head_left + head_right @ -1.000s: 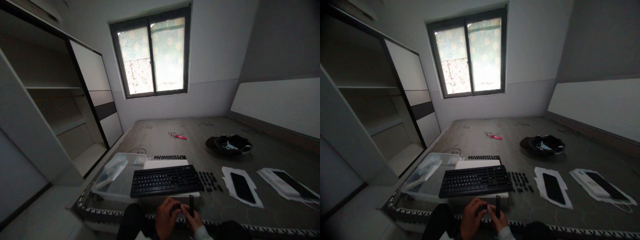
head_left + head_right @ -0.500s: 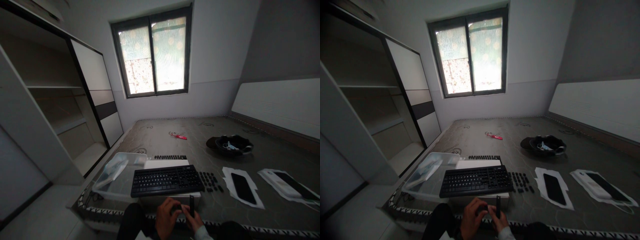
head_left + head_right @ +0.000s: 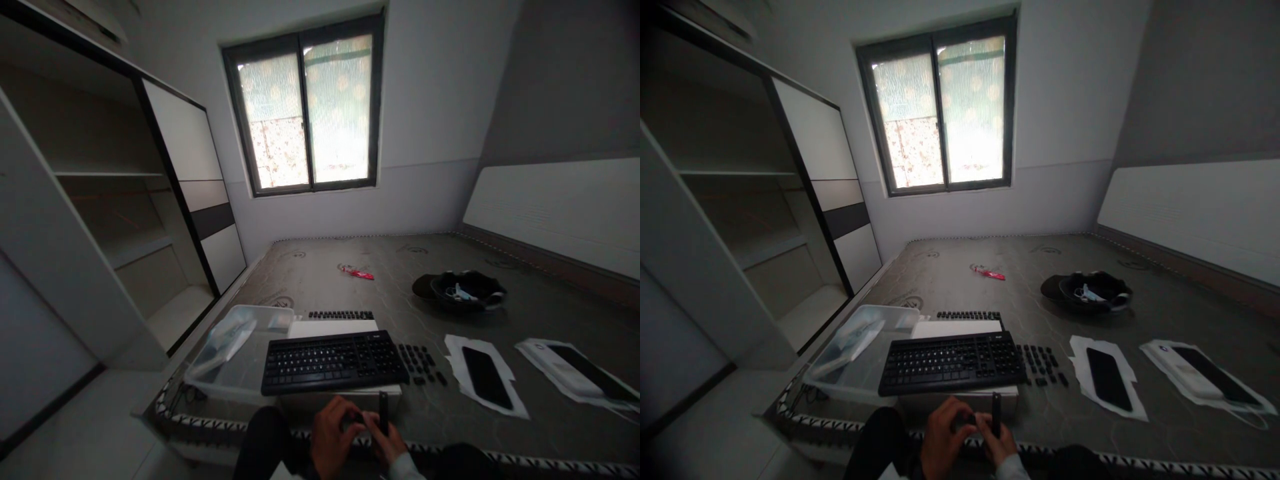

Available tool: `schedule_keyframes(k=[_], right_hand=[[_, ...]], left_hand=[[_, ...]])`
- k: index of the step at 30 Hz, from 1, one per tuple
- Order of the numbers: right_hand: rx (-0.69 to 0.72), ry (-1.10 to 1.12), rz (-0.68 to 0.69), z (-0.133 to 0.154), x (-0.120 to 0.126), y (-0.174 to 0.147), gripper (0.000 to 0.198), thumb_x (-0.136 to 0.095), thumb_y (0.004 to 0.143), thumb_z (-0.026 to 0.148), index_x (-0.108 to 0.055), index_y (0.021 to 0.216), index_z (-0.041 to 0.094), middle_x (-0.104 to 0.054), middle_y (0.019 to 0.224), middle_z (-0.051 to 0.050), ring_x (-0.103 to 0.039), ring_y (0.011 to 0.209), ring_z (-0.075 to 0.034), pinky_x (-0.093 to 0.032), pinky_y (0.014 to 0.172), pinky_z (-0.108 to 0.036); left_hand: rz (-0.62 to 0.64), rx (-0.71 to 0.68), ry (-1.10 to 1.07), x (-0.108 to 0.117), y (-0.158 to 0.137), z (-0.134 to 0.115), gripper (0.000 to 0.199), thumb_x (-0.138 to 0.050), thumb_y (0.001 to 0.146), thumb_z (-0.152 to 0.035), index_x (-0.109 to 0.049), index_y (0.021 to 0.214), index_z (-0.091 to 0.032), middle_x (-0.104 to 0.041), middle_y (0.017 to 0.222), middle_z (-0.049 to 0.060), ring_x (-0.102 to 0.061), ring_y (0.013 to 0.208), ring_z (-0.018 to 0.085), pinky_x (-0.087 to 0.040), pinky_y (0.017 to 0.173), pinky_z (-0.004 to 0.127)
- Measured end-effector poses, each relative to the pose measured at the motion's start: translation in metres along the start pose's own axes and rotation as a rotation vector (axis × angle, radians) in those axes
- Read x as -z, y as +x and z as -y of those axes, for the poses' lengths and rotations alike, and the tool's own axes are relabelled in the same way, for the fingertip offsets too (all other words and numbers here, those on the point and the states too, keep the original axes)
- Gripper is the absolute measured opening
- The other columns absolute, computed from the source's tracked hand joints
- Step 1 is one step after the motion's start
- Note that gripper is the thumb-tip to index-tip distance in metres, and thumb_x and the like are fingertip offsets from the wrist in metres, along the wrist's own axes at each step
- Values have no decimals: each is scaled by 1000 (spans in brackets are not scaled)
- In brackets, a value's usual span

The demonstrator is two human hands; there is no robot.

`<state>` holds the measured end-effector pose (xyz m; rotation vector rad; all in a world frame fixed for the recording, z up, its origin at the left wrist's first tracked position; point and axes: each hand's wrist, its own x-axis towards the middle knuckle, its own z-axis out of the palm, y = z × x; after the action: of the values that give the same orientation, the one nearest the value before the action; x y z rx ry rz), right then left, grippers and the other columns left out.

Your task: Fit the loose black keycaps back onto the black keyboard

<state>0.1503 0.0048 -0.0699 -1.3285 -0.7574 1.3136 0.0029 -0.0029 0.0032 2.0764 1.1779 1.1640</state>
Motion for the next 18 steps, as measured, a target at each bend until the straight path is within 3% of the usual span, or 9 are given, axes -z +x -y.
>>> schedule_keyframes(k=[5, 18], right_hand=[[-20, -10, 1, -3, -1, 1, 69, -71, 34, 78, -67, 64, 17, -39, 38, 5, -30, 34, -7, -24, 35, -24], [18, -58, 7, 4, -1, -3, 64, -70, 38, 78, -64, 60, 19, -44, 43, 2, -42, 43, -13, -31, 40, -26]], left_hand=[[2, 3, 8, 0, 0, -1, 38, -59, 82, -56, -66, 86, -19, -65, 81, 3, -61, 75, 15, -47, 68, 22], [-11, -14, 0, 0, 0, 1, 45, -57, 78, -63, -64, 82, -19, -64, 78, 2, -60, 73, 15, -43, 66, 21]])
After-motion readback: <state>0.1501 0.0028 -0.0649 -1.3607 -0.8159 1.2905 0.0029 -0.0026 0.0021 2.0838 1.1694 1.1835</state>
